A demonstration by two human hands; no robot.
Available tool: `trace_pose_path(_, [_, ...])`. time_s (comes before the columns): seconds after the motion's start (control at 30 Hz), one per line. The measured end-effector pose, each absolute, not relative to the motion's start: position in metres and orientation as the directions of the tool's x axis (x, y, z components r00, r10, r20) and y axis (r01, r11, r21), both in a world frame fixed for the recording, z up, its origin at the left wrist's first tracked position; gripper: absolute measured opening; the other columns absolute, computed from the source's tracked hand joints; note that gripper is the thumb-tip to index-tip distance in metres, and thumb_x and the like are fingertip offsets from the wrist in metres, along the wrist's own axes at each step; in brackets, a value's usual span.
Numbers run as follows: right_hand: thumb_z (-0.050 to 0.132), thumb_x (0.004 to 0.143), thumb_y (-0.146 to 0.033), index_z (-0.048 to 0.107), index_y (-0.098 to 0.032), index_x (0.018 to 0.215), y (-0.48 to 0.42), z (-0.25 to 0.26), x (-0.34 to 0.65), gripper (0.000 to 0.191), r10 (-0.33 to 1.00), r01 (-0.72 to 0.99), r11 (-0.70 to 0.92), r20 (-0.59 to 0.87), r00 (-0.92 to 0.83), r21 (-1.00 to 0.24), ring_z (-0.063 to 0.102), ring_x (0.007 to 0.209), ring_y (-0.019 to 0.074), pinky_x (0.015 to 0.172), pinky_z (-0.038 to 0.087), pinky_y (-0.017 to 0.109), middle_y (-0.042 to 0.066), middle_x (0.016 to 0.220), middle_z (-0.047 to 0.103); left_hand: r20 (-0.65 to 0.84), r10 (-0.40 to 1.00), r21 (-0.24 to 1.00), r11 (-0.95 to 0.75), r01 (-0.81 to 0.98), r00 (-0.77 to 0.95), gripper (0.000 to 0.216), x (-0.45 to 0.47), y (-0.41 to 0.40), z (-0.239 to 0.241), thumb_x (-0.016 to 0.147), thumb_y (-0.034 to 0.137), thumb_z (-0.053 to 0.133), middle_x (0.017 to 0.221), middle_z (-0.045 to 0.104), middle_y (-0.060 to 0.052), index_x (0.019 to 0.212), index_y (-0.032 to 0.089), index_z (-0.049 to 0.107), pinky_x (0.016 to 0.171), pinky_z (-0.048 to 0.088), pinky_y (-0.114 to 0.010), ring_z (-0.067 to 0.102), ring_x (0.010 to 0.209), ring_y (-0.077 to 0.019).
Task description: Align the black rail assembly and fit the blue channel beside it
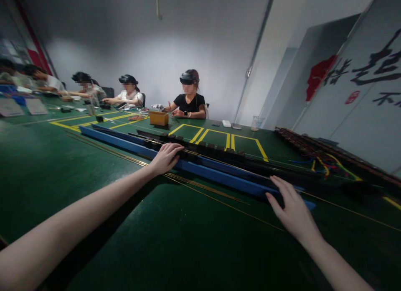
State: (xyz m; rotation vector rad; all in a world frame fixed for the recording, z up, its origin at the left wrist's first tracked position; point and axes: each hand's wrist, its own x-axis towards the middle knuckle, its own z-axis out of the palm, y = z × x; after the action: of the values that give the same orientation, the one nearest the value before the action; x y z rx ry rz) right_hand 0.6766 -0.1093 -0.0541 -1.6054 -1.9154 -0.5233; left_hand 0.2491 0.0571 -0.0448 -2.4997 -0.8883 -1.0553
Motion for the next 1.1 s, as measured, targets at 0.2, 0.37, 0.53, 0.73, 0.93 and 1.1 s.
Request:
trace_pose_path(0.2, [0.038, 0.093, -0.052, 0.049, -0.016, 0.132, -0.109, -0.054, 0.676, 0.054, 0.755, 0.982, 0.173, 0.649, -0.088, -0.069, 0.054, 0.121, 0.0292, 0.103, 0.045, 0.044, 0.014, 0.133, 0.052, 0.736, 0.43, -0.006, -0.768, 0.64, 0.522, 0.037, 0.239, 0.065, -0.044, 0.094, 0.023, 0.038, 0.123, 0.057, -0.011, 0.126, 0.016, 0.054, 0.101, 0.038, -0.04, 0.051, 0.116, -0.0228])
trace_pose_path(0.37, [0.034, 0.09, -0.054, 0.057, -0.014, 0.12, -0.114, -0.048, 0.672, 0.055, 0.719, 0.994, 0.02, 0.693, 0.061, -0.108, 0.061, 0.105, 0.0299, 0.085, 0.052, 0.041, 0.015, 0.117, 0.057, 0.75, 0.428, -0.016, -0.751, 0.66, 0.504, 0.035, 0.23, 0.067, -0.043, 0.094, 0.023, 0.037, 0.12, 0.059, -0.01, 0.124, 0.017, 0.055, 0.099, 0.037, -0.039, 0.053, 0.113, -0.0217])
trace_pose_path(0.53, [0.031, 0.086, -0.053, 0.063, -0.016, 0.108, -0.118, -0.043, 0.674, 0.054, 0.693, 0.968, -0.186, 0.675, 0.252, -0.17, 0.065, 0.091, 0.0312, 0.078, 0.051, 0.043, 0.012, 0.107, 0.066, 0.78, 0.44, 0.029, -0.736, 0.677, 0.445, 0.033, 0.224, 0.066, -0.045, 0.095, 0.023, 0.037, 0.118, 0.06, -0.009, 0.122, 0.017, 0.056, 0.097, 0.037, -0.037, 0.054, 0.112, -0.0204])
trace_pose_path(0.73, [0.029, 0.084, -0.053, 0.065, -0.016, 0.111, -0.116, -0.039, 0.68, 0.058, 0.725, 0.906, -0.334, 0.543, 0.424, -0.261, 0.067, 0.082, 0.0321, 0.073, 0.051, 0.043, 0.013, 0.087, 0.069, 0.813, 0.427, 0.038, -0.717, 0.696, 0.396, 0.032, 0.221, 0.064, -0.046, 0.095, 0.022, 0.038, 0.115, 0.061, -0.007, 0.119, 0.019, 0.059, 0.096, 0.037, -0.037, 0.055, 0.108, -0.0195])
trace_pose_path(0.93, [0.03, 0.085, -0.054, 0.067, -0.011, 0.11, -0.114, -0.042, 0.68, 0.062, 0.73, 0.959, -0.199, 0.622, 0.284, -0.204, 0.067, 0.082, 0.0317, 0.078, 0.052, 0.044, 0.016, 0.086, 0.069, 0.821, 0.472, 0.104, -0.677, 0.729, 0.321, 0.029, 0.219, 0.064, -0.047, 0.092, 0.02, 0.043, 0.114, 0.061, -0.005, 0.114, 0.023, 0.061, 0.098, 0.036, -0.037, 0.054, 0.108, -0.0202])
trace_pose_path(1.1, [0.032, 0.09, -0.05, 0.064, -0.011, 0.116, -0.112, -0.049, 0.682, 0.056, 0.743, 0.99, -0.036, 0.659, 0.12, -0.139, 0.066, 0.096, 0.0307, 0.089, 0.049, 0.047, 0.015, 0.102, 0.07, 0.838, 0.492, 0.157, -0.634, 0.757, 0.237, 0.025, 0.216, 0.067, -0.049, 0.09, 0.019, 0.046, 0.111, 0.062, -0.004, 0.108, 0.023, 0.062, 0.096, 0.036, -0.038, 0.056, 0.108, -0.0202])
